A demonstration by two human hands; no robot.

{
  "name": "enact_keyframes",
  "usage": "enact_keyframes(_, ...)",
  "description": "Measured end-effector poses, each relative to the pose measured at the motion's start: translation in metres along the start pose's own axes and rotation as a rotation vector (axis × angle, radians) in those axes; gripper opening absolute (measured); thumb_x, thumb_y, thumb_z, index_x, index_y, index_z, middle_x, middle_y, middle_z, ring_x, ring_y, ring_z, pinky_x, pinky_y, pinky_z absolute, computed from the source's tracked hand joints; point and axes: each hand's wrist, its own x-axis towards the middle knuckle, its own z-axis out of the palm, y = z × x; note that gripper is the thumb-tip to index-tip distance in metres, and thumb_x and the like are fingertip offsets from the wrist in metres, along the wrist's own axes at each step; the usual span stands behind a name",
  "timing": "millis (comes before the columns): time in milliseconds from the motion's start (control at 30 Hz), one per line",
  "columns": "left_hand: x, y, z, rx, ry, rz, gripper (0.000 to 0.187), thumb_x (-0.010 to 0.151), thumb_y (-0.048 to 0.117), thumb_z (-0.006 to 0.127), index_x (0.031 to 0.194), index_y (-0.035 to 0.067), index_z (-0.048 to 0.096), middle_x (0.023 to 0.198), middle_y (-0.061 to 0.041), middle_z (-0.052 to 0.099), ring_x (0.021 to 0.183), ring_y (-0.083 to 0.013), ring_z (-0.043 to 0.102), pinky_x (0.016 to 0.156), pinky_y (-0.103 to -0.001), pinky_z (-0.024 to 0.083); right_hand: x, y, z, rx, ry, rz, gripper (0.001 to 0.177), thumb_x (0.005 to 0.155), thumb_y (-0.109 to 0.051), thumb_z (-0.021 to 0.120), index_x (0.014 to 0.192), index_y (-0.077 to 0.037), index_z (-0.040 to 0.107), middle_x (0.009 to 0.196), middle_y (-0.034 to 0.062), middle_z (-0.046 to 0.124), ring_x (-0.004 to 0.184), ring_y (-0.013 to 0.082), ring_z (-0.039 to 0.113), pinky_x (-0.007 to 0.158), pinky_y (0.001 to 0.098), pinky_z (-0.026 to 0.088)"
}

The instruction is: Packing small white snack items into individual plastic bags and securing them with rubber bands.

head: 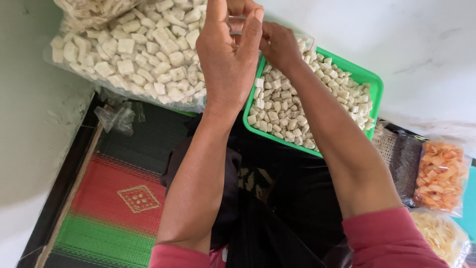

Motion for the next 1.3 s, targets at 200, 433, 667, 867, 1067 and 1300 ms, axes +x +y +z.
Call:
enact_keyframes(200,0.018,0.020,-0.004,0.096,-0.062,0.017,0.019,0.102,0.031,0.045,0.103,0.015,0.055,0.090,0.002,0.063,0.081,-0.0142,0.062,0.075,-0.032,0.056,-0.018,-0.040,-0.057,0.207,-0.060,0.134,0.008,0.103,-0.017,0.065,0.098,-0.017,0.071,0.073,-0.0068,0.061,0.066,0.0076,0.050,0.062,0.0330,0.041)
enact_keyframes(433,0.011,-0.015,0.007,0.490,-0.397,-0.001,0.048,0.095,-0.005,0.063,0.140,0.011,0.054,0.123,-0.011,0.069,0.111,-0.0324,0.060,0.083,-0.045,0.051,-0.064,-0.097,-0.138,0.212,-0.177,0.150,0.014,0.105,-0.024,0.064,0.112,-0.013,0.068,0.099,0.0016,0.073,0.085,0.0140,0.066,0.073,0.0322,0.050)
enact_keyframes(667,-0.010,0.013,0.048,0.395,-0.574,-0.088,0.046,0.092,0.023,0.074,0.126,0.009,0.049,0.113,-0.012,0.058,0.099,-0.0253,0.060,0.080,-0.041,0.052,-0.102,-0.108,-0.157,0.523,0.099,0.281,0.045,0.098,-0.001,0.050,0.140,-0.016,0.042,0.107,0.0097,0.063,0.064,0.0167,0.065,0.060,0.0269,0.055)
enact_keyframes(867,-0.016,0.001,0.081,0.441,-0.674,-0.006,0.058,0.087,0.007,0.079,0.134,0.012,0.045,0.118,-0.017,0.063,0.101,-0.0299,0.067,0.067,-0.039,0.061,-0.111,-0.102,-0.167,0.505,0.156,0.279,0.013,0.108,-0.014,0.053,0.120,-0.013,0.056,0.091,0.0077,0.069,0.072,0.0153,0.072,0.067,0.0271,0.062)
enact_keyframes(1067,0.006,0.008,0.085,0.456,-0.805,0.030,0.046,0.094,-0.008,0.065,0.133,0.005,0.046,0.082,-0.014,0.071,0.066,-0.0263,0.070,0.050,-0.036,0.055,-0.124,-0.061,-0.166,0.210,0.211,0.205,0.008,0.109,-0.015,0.064,0.103,-0.011,0.066,0.092,0.0043,0.067,0.075,0.0138,0.062,0.065,0.0302,0.050)
enact_keyframes(1300,-0.001,-0.010,0.079,0.331,-0.831,0.351,0.045,0.086,-0.017,0.072,0.110,0.009,0.044,0.101,-0.013,0.052,0.061,-0.0219,0.058,0.051,-0.034,0.048,-0.132,-0.034,-0.155,0.040,0.111,0.242,0.035,0.110,-0.026,0.066,0.078,-0.013,0.064,0.082,0.0030,0.059,0.077,0.0170,0.055,0.069,0.0397,0.042)
